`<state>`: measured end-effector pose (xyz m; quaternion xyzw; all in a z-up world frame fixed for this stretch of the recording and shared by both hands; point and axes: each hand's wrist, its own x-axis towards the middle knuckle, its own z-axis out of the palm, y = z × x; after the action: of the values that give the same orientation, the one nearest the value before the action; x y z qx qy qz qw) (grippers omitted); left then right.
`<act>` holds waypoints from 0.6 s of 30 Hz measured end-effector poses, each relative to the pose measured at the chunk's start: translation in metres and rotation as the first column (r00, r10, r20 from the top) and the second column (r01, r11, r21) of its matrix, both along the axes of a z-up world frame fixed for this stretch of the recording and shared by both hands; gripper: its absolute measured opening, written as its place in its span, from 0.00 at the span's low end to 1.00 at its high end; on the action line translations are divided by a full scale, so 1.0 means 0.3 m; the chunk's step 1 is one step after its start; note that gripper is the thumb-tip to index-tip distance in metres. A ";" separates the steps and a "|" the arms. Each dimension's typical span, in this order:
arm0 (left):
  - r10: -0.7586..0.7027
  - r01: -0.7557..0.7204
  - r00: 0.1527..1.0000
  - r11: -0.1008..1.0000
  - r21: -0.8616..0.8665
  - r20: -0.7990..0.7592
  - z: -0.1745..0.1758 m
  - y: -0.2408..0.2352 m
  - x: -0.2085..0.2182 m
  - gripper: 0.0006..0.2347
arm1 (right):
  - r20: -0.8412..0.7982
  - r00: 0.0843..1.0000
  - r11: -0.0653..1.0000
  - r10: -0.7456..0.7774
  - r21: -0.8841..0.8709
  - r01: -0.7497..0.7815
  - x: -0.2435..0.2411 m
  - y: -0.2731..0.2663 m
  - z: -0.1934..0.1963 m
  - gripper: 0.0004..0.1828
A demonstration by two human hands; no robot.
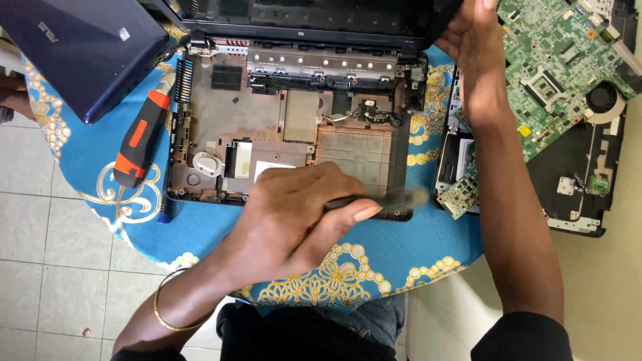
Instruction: The person cleans the inside of a disassembled laptop chassis with a brush, then installs a motherboard into the chassis and connects a cable.
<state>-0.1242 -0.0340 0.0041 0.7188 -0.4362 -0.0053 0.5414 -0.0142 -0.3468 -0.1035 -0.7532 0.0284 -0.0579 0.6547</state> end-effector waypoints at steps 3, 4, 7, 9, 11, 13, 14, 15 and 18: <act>0.016 -0.016 1.000 1.000 -0.011 0.006 -0.034 -0.006 -0.029 0.11 | -0.040 0.998 0.998 -0.049 -0.044 0.047 -0.004 0.038 0.049 0.49; 0.012 -0.012 1.000 1.000 -0.011 0.009 -0.049 -0.003 -0.024 0.11 | -0.037 0.998 0.998 -0.053 -0.044 0.051 -0.014 0.024 0.037 0.49; 0.074 -0.107 0.970 0.985 0.134 0.231 -0.058 0.039 -0.026 0.11 | 0.139 0.984 0.994 0.107 -0.047 -0.101 -0.025 0.004 0.009 0.53; 0.339 -0.422 0.865 0.891 0.170 0.370 -0.014 0.108 -0.031 0.17 | 0.165 0.978 0.992 0.126 -0.029 -0.123 -0.029 0.003 0.000 0.50; 0.415 -0.489 0.843 0.856 0.167 0.342 0.021 0.126 -0.065 0.13 | 0.176 0.974 0.990 0.141 -0.024 -0.139 -0.023 -0.003 -0.003 0.50; 0.494 -0.557 0.812 0.815 0.159 0.312 0.011 0.118 -0.091 0.12 | 0.190 0.969 0.987 0.160 -0.027 -0.158 -0.023 0.001 0.007 0.50; 0.396 -0.429 0.893 0.892 0.141 0.213 -0.017 0.101 -0.097 0.12 | 0.206 0.959 0.981 0.193 -0.056 -0.185 -0.026 0.005 0.019 0.52; 0.280 -0.292 0.954 0.950 0.110 0.112 -0.046 0.083 -0.104 0.12 | 0.217 0.950 0.974 0.224 -0.086 -0.210 -0.034 0.007 0.029 0.53; 0.276 -0.316 0.932 0.936 0.156 0.235 -0.158 0.082 -0.098 0.10 | 0.238 0.951 0.978 0.200 -0.112 -0.178 -0.044 0.022 0.040 0.52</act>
<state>-0.1536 -0.0095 -0.0435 0.8216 -0.3742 0.1105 0.4155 -0.0275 -0.3403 -0.0917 -0.7679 -0.1284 -0.0897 0.6212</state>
